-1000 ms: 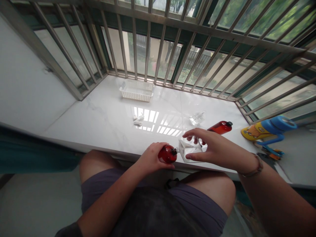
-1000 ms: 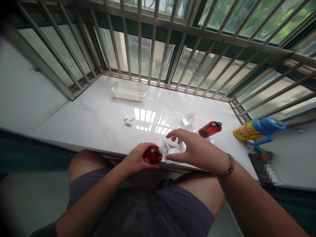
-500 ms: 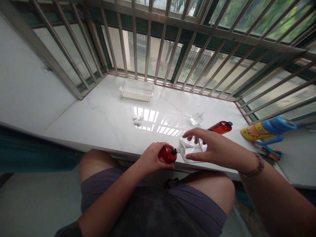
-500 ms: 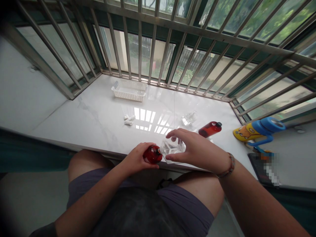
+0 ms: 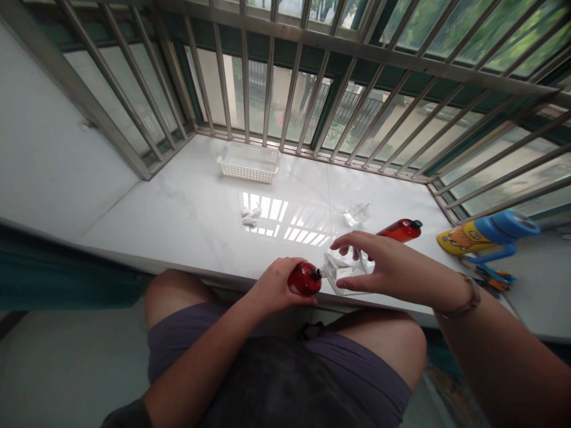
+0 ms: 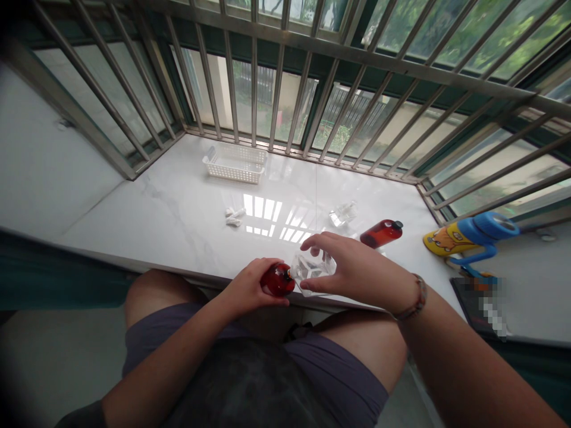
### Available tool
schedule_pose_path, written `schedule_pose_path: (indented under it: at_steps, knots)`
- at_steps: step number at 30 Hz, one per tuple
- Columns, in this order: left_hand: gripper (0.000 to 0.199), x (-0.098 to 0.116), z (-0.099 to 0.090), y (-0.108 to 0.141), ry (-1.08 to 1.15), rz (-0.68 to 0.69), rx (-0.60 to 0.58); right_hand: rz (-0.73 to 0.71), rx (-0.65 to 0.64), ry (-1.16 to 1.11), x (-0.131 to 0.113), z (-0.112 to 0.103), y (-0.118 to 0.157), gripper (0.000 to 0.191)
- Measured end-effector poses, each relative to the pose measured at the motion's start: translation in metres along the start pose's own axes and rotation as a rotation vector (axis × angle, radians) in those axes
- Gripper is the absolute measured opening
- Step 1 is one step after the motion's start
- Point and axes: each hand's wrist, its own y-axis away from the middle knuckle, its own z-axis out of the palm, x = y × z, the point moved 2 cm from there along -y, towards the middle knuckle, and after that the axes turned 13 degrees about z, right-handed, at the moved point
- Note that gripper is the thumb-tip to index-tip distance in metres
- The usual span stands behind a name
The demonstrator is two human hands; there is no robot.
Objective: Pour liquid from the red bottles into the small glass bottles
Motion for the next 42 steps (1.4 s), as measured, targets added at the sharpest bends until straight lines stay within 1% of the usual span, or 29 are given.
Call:
schedule_pose_path:
  at_steps: [9,19,23,28,32,35,39,42]
  knots:
    - [0.089,0.0,0.002,0.0,0.004,0.0,0.002,0.014,-0.025,0.032,-0.001,-0.001,-0.002,0.061]
    - [0.09,-0.001,0.003,0.001,0.009,0.009,0.004,0.007,-0.022,0.03,0.001,0.0,-0.003,0.061]
    - [0.09,0.0,0.003,0.0,0.011,0.007,0.009,0.023,-0.014,-0.018,0.005,0.002,-0.002,0.061]
    - [0.088,0.001,0.001,0.001,0.018,0.01,0.026,0.078,-0.018,-0.156,0.018,0.012,0.005,0.064]
    - [0.088,-0.001,0.0,0.001,0.02,0.009,0.052,0.087,-0.023,-0.305,0.033,0.027,0.011,0.061]
    - [0.088,0.0,0.0,0.001,0.023,0.005,0.072,0.11,0.0,-0.486,0.046,0.046,0.015,0.062]
    - [0.086,0.001,-0.003,0.0,0.042,-0.011,0.097,0.166,0.02,-0.821,0.063,0.085,0.016,0.065]
    - [0.084,0.001,-0.011,0.001,0.034,-0.035,0.133,0.173,0.047,-1.099,0.07,0.119,0.012,0.07]
